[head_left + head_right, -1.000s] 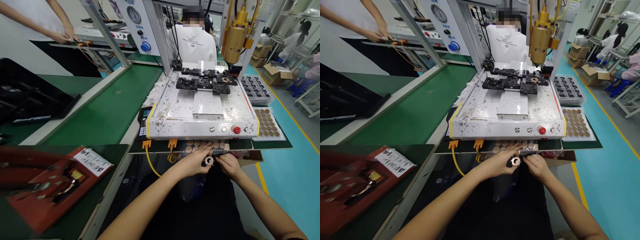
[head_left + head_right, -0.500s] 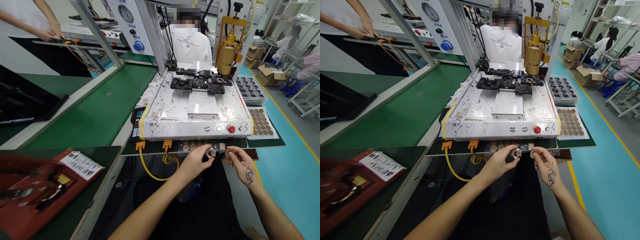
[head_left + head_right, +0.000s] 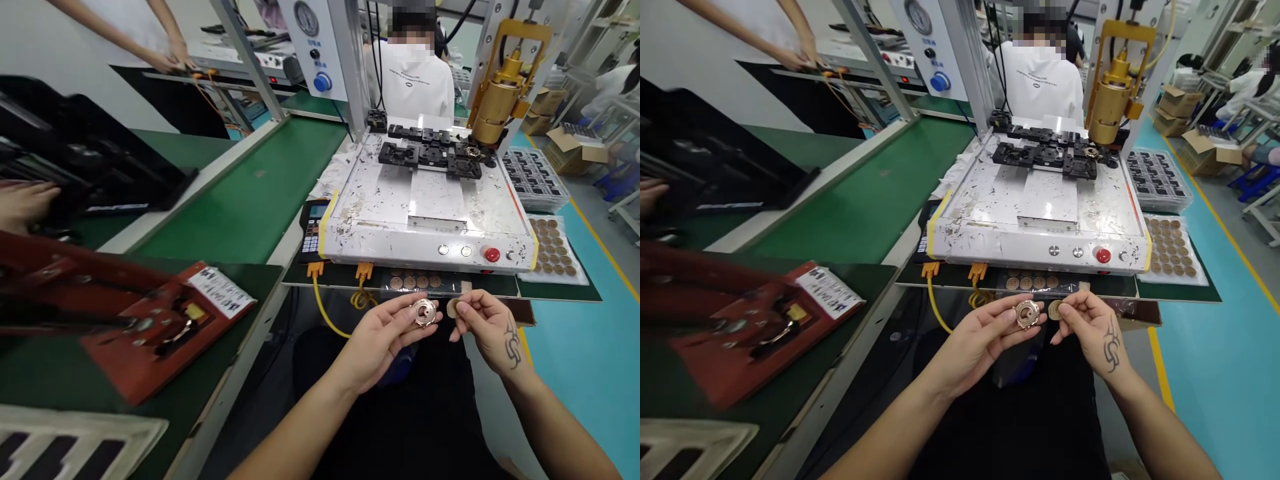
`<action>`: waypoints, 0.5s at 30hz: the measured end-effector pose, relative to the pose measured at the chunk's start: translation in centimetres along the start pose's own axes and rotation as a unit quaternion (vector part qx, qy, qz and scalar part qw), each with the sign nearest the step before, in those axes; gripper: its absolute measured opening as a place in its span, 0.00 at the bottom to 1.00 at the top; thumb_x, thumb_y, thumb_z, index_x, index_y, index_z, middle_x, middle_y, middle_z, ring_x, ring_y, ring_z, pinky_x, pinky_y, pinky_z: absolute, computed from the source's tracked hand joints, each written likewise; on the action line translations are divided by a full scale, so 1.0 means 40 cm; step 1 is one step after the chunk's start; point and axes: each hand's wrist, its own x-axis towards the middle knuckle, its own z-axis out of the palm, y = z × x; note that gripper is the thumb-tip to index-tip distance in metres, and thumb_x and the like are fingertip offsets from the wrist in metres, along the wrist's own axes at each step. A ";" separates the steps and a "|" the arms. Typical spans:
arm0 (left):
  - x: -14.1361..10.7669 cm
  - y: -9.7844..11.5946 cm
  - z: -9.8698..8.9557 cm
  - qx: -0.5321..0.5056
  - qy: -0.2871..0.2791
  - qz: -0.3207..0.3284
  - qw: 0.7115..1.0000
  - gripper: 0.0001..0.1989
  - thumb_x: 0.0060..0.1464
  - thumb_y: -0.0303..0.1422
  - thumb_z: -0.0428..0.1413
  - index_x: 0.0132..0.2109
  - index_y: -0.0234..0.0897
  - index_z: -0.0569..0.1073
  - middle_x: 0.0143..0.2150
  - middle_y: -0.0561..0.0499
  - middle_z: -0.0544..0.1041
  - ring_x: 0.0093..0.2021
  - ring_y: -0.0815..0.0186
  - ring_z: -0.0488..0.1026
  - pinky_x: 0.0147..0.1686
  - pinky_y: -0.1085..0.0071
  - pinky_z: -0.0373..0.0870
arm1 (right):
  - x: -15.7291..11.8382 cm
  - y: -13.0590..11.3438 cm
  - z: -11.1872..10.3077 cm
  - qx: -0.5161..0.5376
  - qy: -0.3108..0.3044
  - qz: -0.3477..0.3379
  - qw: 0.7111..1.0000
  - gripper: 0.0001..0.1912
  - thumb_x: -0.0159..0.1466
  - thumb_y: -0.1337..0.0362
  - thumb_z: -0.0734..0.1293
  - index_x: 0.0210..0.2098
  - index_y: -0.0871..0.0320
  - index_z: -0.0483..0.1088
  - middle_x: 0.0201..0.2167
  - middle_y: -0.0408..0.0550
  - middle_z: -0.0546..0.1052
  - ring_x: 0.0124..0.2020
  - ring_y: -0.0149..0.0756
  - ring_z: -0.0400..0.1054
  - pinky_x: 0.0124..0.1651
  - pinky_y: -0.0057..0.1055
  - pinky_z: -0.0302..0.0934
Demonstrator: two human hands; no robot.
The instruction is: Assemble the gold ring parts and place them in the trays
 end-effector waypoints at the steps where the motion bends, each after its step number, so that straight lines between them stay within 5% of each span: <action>1: -0.007 -0.002 -0.001 -0.002 -0.002 0.004 1.000 0.23 0.60 0.39 0.71 0.59 0.33 0.81 0.54 0.38 0.86 0.58 0.49 0.83 0.67 0.48 0.74 | -0.006 0.001 -0.003 0.007 -0.009 0.009 1.000 0.14 0.67 0.53 0.78 0.42 0.55 0.75 0.25 0.40 0.77 0.24 0.34 0.75 0.32 0.35 0.76; 9: -0.042 -0.017 -0.004 -0.012 0.008 0.048 0.999 0.23 0.60 0.40 0.72 0.58 0.36 0.82 0.55 0.40 0.86 0.61 0.46 0.82 0.68 0.46 0.74 | -0.024 -0.022 0.018 0.014 -0.094 0.085 0.992 0.16 0.70 0.49 0.75 0.37 0.54 0.72 0.22 0.38 0.72 0.20 0.32 0.67 0.26 0.31 0.67; 12: -0.049 -0.021 -0.011 -0.011 0.007 0.049 0.999 0.23 0.60 0.40 0.72 0.59 0.37 0.83 0.54 0.41 0.87 0.59 0.48 0.83 0.67 0.47 0.75 | -0.016 -0.031 0.040 -0.054 -0.101 0.032 0.993 0.16 0.71 0.50 0.73 0.35 0.53 0.71 0.26 0.40 0.72 0.23 0.31 0.62 0.28 0.30 0.61; 15: -0.055 -0.028 -0.017 -0.006 0.007 0.056 0.998 0.23 0.61 0.40 0.71 0.59 0.37 0.83 0.55 0.41 0.86 0.58 0.49 0.83 0.66 0.48 0.76 | -0.008 -0.049 0.065 -0.150 -0.088 -0.054 0.983 0.16 0.71 0.49 0.72 0.34 0.53 0.72 0.37 0.47 0.75 0.35 0.38 0.68 0.39 0.34 0.67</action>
